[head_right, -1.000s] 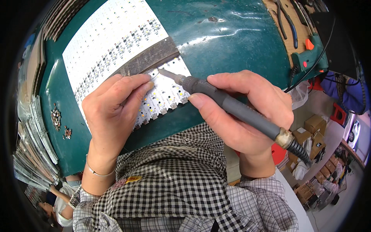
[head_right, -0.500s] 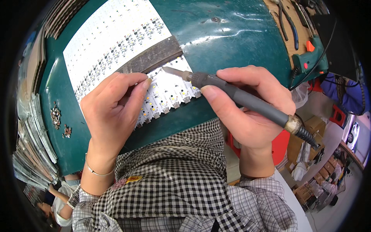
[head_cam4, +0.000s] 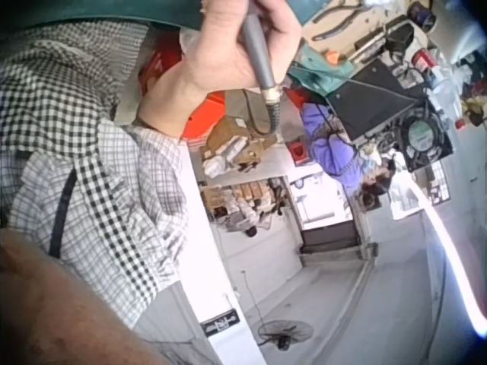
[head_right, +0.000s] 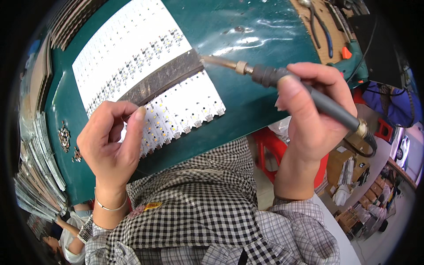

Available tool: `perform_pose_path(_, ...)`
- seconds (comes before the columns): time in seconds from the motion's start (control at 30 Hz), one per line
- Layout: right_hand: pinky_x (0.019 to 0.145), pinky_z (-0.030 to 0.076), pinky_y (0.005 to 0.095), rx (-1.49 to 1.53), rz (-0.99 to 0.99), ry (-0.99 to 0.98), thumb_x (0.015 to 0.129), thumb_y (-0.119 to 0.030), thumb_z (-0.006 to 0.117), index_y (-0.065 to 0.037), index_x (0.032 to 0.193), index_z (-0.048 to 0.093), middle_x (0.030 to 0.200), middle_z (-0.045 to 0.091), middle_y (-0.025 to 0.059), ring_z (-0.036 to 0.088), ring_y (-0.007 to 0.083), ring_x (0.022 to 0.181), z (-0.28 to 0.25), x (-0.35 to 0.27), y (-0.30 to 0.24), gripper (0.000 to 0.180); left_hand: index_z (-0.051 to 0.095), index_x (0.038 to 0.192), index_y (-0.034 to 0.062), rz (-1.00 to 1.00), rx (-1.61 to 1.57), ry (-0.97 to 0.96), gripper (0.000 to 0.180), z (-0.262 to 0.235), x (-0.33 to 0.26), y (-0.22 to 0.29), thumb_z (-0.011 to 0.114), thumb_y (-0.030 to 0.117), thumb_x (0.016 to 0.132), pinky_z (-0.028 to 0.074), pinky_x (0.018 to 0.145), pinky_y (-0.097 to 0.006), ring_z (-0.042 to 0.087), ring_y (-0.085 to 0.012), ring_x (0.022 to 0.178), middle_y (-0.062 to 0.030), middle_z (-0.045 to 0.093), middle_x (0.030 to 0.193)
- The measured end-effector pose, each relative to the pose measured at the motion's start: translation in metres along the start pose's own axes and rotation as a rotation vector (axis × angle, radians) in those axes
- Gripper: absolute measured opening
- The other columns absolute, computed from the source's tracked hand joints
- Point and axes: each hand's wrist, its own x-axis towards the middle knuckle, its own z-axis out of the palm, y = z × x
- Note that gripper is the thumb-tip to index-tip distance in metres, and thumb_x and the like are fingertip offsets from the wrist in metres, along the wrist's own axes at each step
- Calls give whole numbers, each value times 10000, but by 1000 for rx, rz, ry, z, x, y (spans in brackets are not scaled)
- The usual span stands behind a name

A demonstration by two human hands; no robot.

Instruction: The person inserts small components into circuit board sheets by hand, solders connections using a soldering iron, stacks the sheet onto a pile, and inserts components into another sheet.

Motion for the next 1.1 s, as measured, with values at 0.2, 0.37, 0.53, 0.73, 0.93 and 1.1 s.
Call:
perform_pose_path(0.2,562,520,264,-90,-189,302,896,-89,700,62,1086,656,846,670,116,597,152,595,3,46,10,247,678,823,24,-3,131,-75,137,-18,-13,8,739,-71,746,428,490,-272,558,-199,513,-93,603,640)
perform_pose_path(0.37,764,502,299,-654,-546,252,862,-123,742,-55,1118,695,951,636,88,631,198,863,-6,96,43,268,667,803,-3,-13,84,-16,89,-17,-24,7,718,-71,775,356,476,-222,476,-69,523,-33,568,629)
perform_pose_path(0.53,779,517,314,-791,-516,8,812,-97,765,-55,1069,720,964,694,124,675,230,890,-13,94,48,265,648,776,1,-3,104,9,113,-26,-21,10,730,-73,759,340,472,-228,474,-78,515,-45,576,658)
perform_pose_path(0.73,619,478,220,-396,-344,46,742,6,760,39,903,696,786,678,99,621,123,664,7,15,-4,176,700,833,33,-101,41,-84,111,-20,-23,3,754,-39,767,415,475,-279,561,-182,514,-78,606,645)
perform_pose_path(0.93,481,383,249,-228,-152,-241,684,-9,756,49,889,689,648,620,99,549,135,525,20,-25,-1,223,680,891,42,37,47,-52,151,-5,-16,-6,746,-26,773,395,464,-310,540,-198,509,-71,579,636)
perform_pose_path(1.1,465,391,250,-256,-200,-273,677,-4,789,44,868,688,622,618,95,555,146,503,27,-31,9,221,674,892,48,51,94,-68,153,-1,-15,-11,742,-15,770,398,469,-322,535,-205,514,-65,548,620)
